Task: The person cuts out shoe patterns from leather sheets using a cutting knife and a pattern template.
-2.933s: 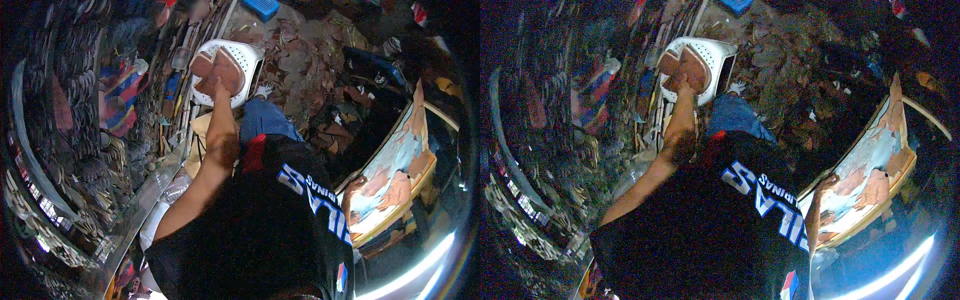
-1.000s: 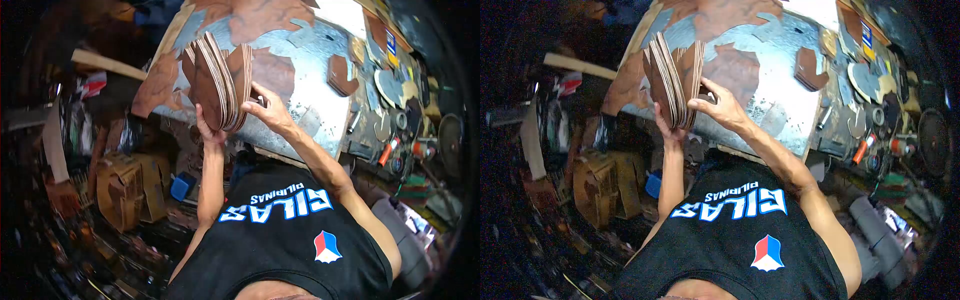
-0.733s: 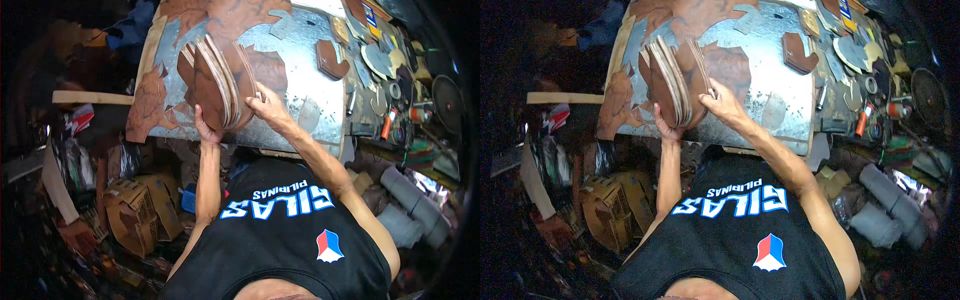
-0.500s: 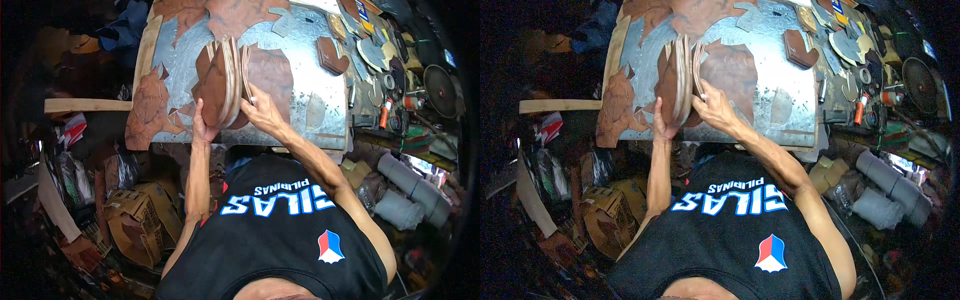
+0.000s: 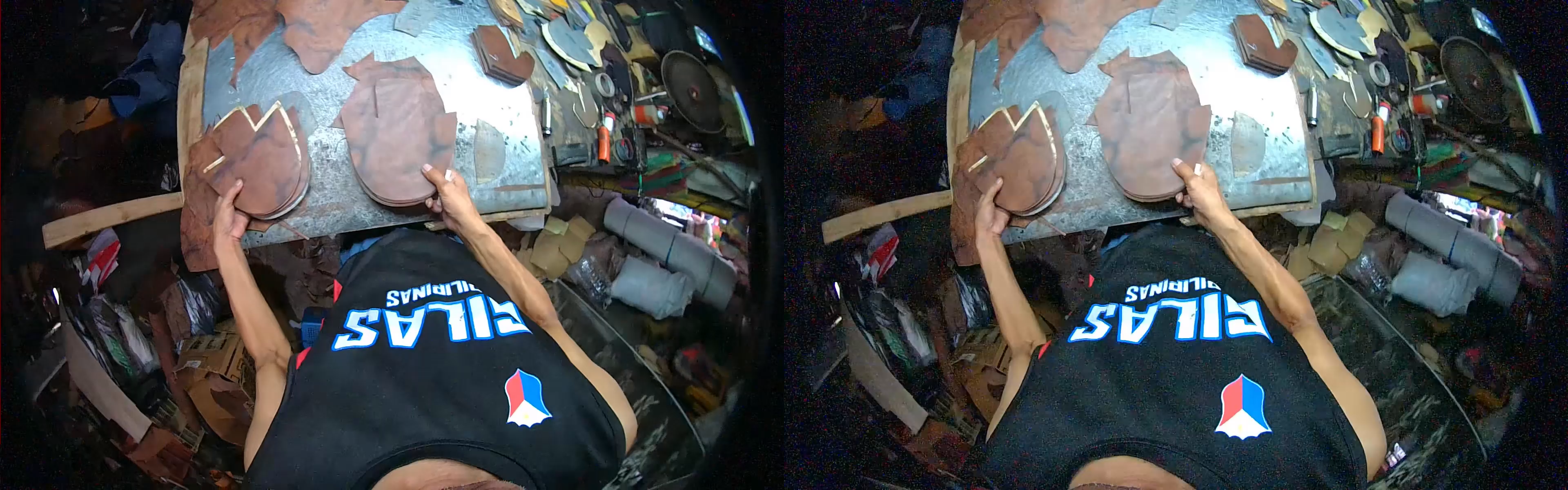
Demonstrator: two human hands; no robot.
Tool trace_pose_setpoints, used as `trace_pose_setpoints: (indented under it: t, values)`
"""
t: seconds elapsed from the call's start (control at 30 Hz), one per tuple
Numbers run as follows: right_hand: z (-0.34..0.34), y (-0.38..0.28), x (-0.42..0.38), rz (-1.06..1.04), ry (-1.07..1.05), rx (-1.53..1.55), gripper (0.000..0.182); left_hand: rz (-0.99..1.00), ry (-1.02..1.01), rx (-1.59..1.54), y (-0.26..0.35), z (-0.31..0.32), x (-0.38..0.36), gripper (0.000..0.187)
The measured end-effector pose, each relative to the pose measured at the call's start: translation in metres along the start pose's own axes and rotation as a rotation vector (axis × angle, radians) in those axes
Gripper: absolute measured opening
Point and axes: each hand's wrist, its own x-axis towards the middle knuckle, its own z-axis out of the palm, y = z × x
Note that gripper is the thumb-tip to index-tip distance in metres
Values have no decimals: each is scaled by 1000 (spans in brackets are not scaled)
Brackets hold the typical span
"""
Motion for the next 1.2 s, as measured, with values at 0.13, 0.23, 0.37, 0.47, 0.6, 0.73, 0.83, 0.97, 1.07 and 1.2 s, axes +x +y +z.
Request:
trace_pose_setpoints:
  t: [0.13,0.23,0.37,0.47,0.6,0.73,0.83,0.97,1.07,1.2]
  values:
    - [-8,0,-5,125,-128,-94,33,131,249,412,11,12,-9,61]
    - [-38,-2,-7,194,-311,-428,43,399,360,841,2,19,-11,65]
    - [-62,-28,-32,47,-182,-462,54,773,809,1549,-12,36,-8,63]
    - [-94,-34,-22,-121,134,23,64,1095,546,1424,-8,157,-42,51]
    - [-131,-46,-3,-363,200,-235,73,1152,-379,1292,-88,305,-33,39]
    - [-145,-55,4,-385,155,-192,61,1064,-435,1632,-154,348,-6,39]
    - [-156,-50,9,-430,112,-150,42,981,-433,1646,-164,342,-8,24]
    - [-157,-52,29,-506,84,-294,19,1055,-410,1559,-168,339,-13,22]
    - [-138,-47,60,-686,-35,-369,15,1056,-367,1513,-171,336,-17,27]
    - [-118,-56,93,-953,-190,-614,15,1087,-213,1477,-177,327,-25,40]
